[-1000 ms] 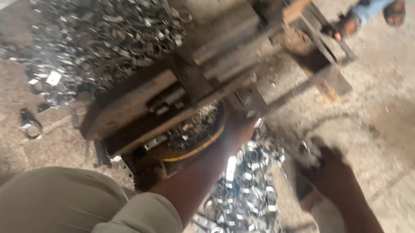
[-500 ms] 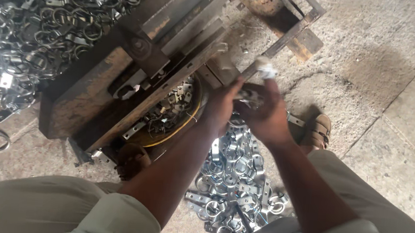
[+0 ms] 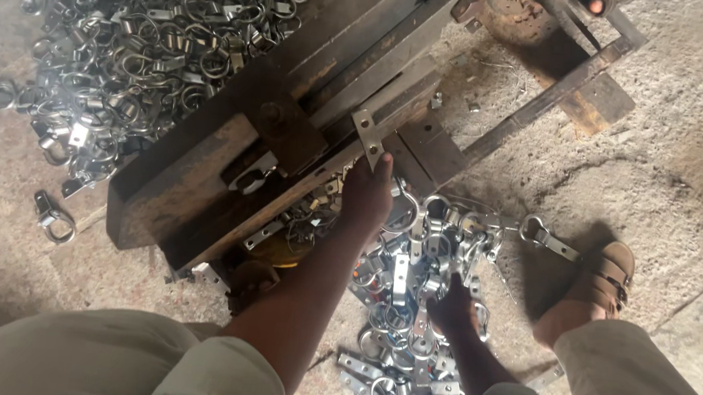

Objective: The person repeatedly fits a metal strap and a D-ring together and places them into a manual press to bend the strap around the ring. After each press, they toss the completed hardware onto a growing pile on the floor.

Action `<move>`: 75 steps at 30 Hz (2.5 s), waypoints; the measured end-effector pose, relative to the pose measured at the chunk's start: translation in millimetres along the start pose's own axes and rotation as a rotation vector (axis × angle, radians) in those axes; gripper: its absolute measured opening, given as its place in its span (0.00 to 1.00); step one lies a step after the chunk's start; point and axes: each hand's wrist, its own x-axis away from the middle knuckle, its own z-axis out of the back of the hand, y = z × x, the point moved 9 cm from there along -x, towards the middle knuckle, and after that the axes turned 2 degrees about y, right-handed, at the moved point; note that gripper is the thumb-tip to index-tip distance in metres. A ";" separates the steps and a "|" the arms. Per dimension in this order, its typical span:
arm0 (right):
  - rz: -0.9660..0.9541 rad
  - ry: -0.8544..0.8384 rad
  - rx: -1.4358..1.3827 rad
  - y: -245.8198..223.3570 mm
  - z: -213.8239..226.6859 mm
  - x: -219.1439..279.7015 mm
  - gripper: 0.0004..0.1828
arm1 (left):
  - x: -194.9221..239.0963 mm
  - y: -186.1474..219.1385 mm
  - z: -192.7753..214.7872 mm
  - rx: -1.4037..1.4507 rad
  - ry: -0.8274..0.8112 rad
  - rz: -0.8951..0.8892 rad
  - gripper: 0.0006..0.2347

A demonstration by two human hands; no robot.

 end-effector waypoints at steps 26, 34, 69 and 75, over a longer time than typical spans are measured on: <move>0.059 -0.052 -0.029 -27.4 -8.0 -12.1 0.53 | 3.8 -1.7 8.1 0.227 0.145 0.265 0.23; -0.022 -0.065 0.105 -43.2 -12.7 -9.0 0.57 | 7.4 5.1 12.9 0.244 0.170 0.221 0.21; 0.263 -0.017 0.226 -70.9 230.4 69.3 0.58 | 13.0 -11.3 -13.0 0.300 0.027 0.027 0.21; 0.248 0.030 -0.297 -69.6 317.3 147.4 0.48 | 8.9 14.8 -4.6 -0.097 0.008 -0.067 0.20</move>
